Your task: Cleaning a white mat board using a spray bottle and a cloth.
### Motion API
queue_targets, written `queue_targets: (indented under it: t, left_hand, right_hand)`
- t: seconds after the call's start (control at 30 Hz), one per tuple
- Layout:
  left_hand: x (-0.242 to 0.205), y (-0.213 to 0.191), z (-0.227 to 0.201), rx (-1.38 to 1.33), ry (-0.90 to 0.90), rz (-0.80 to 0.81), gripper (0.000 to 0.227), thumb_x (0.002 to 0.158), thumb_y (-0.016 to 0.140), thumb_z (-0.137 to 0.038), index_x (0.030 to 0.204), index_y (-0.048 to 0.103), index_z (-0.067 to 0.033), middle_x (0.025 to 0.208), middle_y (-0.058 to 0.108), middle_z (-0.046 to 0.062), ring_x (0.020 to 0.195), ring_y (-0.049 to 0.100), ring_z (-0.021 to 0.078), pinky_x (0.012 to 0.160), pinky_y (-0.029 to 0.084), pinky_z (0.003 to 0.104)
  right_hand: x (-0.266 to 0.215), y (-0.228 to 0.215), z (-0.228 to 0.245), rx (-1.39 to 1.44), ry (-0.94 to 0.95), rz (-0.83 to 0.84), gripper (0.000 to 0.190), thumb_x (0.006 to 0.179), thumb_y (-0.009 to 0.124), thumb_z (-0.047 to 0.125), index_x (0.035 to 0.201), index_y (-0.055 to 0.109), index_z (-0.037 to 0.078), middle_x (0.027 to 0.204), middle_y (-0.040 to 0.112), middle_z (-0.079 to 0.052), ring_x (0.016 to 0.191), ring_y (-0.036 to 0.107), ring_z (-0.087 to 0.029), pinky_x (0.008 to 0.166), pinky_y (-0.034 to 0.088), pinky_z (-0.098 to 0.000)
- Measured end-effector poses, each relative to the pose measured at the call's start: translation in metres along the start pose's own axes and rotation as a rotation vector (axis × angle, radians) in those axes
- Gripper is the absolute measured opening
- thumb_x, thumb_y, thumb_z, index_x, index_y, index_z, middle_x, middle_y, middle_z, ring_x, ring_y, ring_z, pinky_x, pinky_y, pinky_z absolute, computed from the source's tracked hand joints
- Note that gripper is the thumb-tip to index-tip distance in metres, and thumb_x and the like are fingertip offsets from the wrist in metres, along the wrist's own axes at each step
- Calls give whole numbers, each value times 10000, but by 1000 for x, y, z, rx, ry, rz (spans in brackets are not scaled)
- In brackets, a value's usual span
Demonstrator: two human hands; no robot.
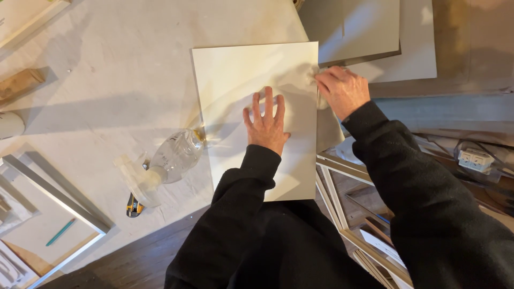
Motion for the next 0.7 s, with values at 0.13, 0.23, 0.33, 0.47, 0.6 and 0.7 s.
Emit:
queue_targets:
  t: [0.13,0.23,0.33,0.47,0.6,0.7]
  left_hand:
    - [-3,0,-2,-1,4,-9,1114,561,978,-432,1499,450,-145,1644,218,123,1494,255,416,1098,385,690]
    - [5,-1,2,12,-5,-51,1127,511,980,-435,1475,461,-169,1628,226,127,1472,262,426,1066,384,705]
    - [-6,0,-2,-13,-4,14,1103,536,982,-423,1478,470,-159,1637,229,119,1473,275,418,1086,384,694]
    - [5,1,0,23,-5,-19,1098,541,981,-415,1476,471,-150,1644,219,124,1479,271,430,1086,378,691]
    - [-5,0,1,-28,24,-55,1111,559,973,-438,1497,458,-141,1649,224,127,1488,271,426,1100,367,689]
    - [2,-4,4,-28,27,-33,1123,567,972,-437,1511,444,-133,1644,230,135,1478,270,434,1101,351,689]
  right_hand:
    - [-6,4,-1,9,-18,11,95,954,742,161,1041,731,125,1001,684,-24,884,694,-274,703,565,-412]
    - [-6,11,-2,-50,-66,-8,111,910,737,173,1016,734,140,972,681,-30,887,703,-273,657,559,-406]
    - [-10,8,-2,-13,19,34,91,966,726,172,1048,741,135,999,694,-30,840,684,-287,650,550,-425]
    - [-4,19,-10,-64,-37,-1,71,945,714,198,981,739,142,947,679,-50,835,694,-290,657,552,-430]
    - [24,7,-22,-43,64,-29,43,969,742,160,982,750,119,940,690,-52,829,685,-302,668,537,-433]
    - [39,-18,-31,118,190,-239,89,991,764,105,1079,761,98,985,699,-65,816,688,-295,714,556,-417]
Point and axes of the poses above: each hand's wrist, its own x-axis towards the middle knuckle, its own y-axis out of the palm, z = x × y, the point moved 3 cm from there along x, towards the middle knuckle
